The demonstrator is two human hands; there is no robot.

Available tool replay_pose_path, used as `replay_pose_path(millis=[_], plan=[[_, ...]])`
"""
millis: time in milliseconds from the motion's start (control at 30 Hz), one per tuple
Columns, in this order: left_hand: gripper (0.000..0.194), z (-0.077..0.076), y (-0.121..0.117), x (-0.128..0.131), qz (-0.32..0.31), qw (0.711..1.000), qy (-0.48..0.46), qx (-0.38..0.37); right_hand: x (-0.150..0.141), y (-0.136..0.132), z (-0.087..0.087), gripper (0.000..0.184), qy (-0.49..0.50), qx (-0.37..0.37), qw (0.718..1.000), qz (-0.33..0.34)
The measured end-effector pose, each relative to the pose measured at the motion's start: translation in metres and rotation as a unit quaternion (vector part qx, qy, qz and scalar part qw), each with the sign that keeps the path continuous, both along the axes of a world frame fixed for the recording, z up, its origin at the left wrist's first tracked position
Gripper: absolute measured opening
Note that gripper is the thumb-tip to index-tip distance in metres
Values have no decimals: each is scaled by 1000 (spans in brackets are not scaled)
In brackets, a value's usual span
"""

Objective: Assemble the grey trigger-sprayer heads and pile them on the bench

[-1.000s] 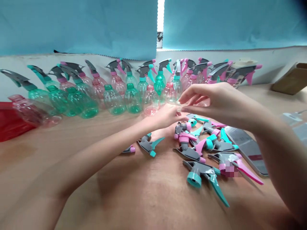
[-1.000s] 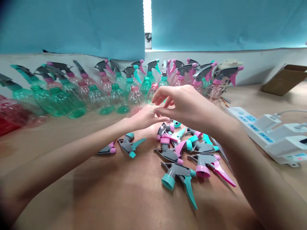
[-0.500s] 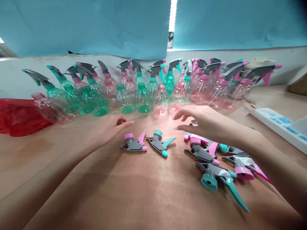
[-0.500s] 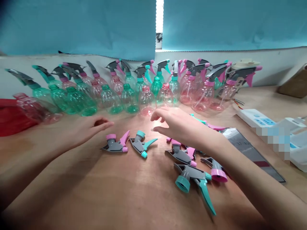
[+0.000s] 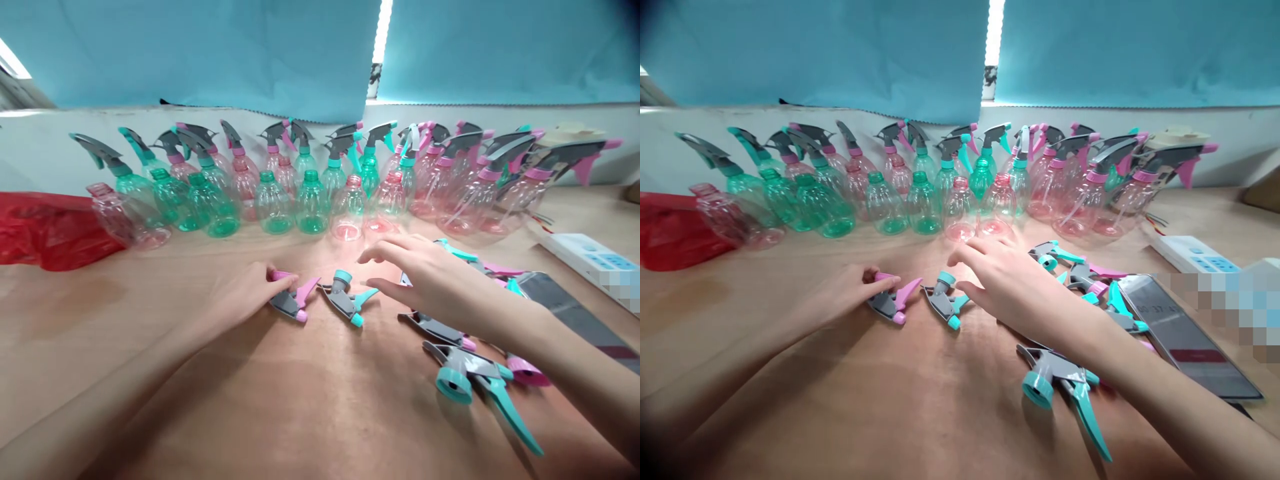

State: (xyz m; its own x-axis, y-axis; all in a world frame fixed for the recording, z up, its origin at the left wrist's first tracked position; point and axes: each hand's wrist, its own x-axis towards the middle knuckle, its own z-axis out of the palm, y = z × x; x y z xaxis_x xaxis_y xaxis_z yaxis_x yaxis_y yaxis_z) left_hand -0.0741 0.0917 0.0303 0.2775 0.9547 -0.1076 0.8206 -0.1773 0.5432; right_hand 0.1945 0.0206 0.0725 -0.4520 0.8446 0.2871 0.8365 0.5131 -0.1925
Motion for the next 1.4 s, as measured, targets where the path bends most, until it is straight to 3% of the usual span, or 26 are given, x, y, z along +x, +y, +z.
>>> replay_pose_path(millis=[167, 267, 400, 533, 700, 1000, 1200, 1400], plan=[[32, 23, -19, 13, -47, 993, -70, 88, 0, 0, 1, 12, 46, -55, 997, 4], [25, 31, -32, 21, -130, 977, -107, 133, -4, -3, 2, 10, 78, -69, 994, 21], [25, 25, -46, 30, -251, 939, -140, 190, -13, -11, 0, 6, 144, -71, 985, 67], [25, 12, -55, 34, -308, 908, -144, 246, -20, -17, 0, 3, 146, -99, 977, 124], [23, 4, -64, 32, -330, 894, -130, 272, -21, -22, -1, 7, 113, -133, 976, 130], [14, 8, -75, 30, -346, 910, -112, 200, -31, -32, 1, 18, 167, -135, 963, 163], [25, 2, -73, 28, -325, 892, -128, 287, -35, -34, -7, 19, 202, -163, 960, 104], [27, 1, -73, 26, -312, 890, -138, 304, -37, -30, -8, 28, 251, -233, 936, 85]])
